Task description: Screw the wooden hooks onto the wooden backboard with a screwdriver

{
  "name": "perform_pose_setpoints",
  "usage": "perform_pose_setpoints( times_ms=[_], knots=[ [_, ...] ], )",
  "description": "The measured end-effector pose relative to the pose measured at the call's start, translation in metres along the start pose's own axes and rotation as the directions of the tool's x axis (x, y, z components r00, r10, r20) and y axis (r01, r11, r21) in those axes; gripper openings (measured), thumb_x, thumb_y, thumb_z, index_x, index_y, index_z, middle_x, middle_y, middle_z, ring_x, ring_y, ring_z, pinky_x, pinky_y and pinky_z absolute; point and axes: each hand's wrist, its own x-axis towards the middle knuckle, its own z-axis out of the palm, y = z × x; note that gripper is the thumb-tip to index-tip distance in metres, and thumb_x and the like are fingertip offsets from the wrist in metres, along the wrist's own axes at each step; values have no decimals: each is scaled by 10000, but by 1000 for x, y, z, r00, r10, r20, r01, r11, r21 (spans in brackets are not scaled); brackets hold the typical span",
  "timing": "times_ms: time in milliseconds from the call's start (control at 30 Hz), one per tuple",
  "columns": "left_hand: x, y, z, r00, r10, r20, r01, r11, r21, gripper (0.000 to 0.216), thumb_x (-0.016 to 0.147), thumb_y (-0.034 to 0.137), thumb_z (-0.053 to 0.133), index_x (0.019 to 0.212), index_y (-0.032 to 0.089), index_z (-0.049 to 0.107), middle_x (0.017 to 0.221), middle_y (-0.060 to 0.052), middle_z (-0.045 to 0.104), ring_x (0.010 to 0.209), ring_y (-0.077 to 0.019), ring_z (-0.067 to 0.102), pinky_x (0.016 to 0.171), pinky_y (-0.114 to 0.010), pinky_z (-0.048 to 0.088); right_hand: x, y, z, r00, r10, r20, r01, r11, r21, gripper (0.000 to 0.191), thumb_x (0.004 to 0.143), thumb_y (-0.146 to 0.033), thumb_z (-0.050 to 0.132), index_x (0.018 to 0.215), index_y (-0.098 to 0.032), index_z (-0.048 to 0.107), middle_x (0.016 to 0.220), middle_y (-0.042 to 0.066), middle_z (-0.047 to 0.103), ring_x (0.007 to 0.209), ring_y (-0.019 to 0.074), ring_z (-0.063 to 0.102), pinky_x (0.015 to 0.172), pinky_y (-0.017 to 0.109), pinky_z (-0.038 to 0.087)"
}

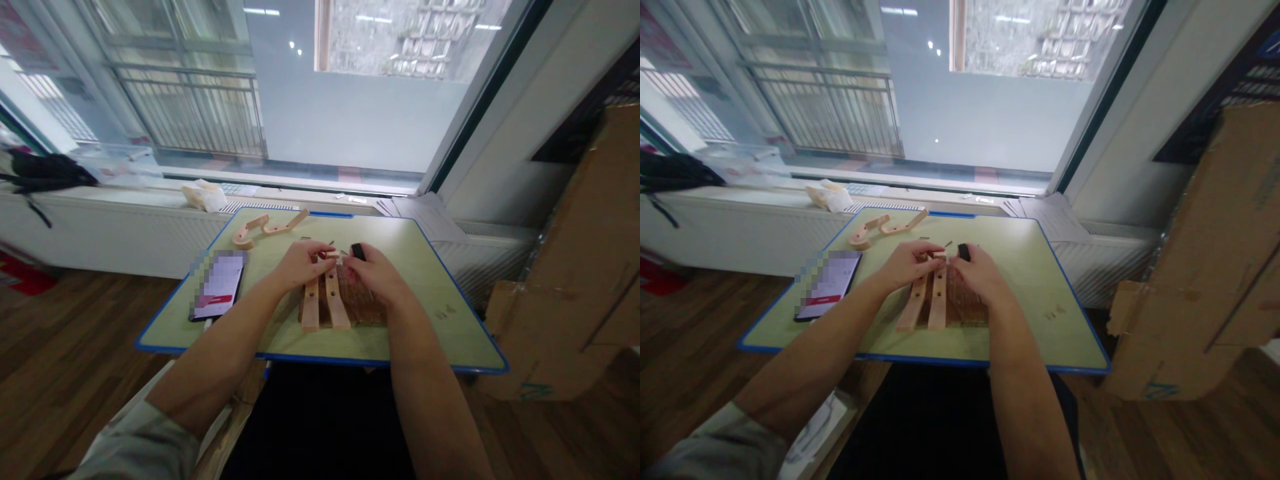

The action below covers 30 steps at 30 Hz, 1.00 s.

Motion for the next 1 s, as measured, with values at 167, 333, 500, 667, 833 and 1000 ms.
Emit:
perform_pose_setpoints(
  times_ms=[167,333,500,667,833,1000],
  knots=[
    [0,1,0,996,-71,-58,61,984,-167,415,788,449,629,1039,129,707,1010,-110,728,836,-188,679,746,-299,542,13,-22,-40,991,-72,-115,55,988,-146,175,785,-366,562,761,-194,544,595,-19,559,491,100,469,497,249,343],
    [2,4,0,993,-106,-48,94,975,-203,371,742,444,678,920,121,717,908,-98,736,785,-181,682,716,-282,549,62,-22,-55,994,-87,62,103,620,-778,164,760,-279,608,813,-155,700,806,99,711,715,192,618,648,303,413],
    [1,2,2,994,-82,-76,74,991,-110,361,772,472,645,898,144,727,876,-83,740,780,-185,679,728,-292,538,88,3,-27,992,32,125,96,466,-879,285,752,-298,637,958,-127,735,986,171,731,895,268,670,763,325,469],
    [1,4,5,992,-101,-71,92,989,-115,350,772,442,640,902,129,729,846,-84,740,755,-177,675,694,-272,530,92,11,-8,983,82,161,110,434,-894,325,763,-277,624,1017,-103,727,1057,198,717,968,287,674,805,321,482],
    [3,7,7,993,-93,-75,86,991,-103,306,765,418,645,870,148,741,810,-66,743,716,-162,667,646,-250,513,95,13,-2,979,113,167,105,420,-901,315,807,-304,590,986,-93,739,1031,220,718,966,298,681,805,326,485],
    [3,8,7,993,-86,-79,75,989,-125,289,764,410,654,869,156,745,802,-54,743,711,-159,667,649,-250,511,95,18,3,978,100,181,117,452,-884,262,826,-258,559,934,-111,747,1004,213,724,925,283,688,777,315,479]
  ],
)
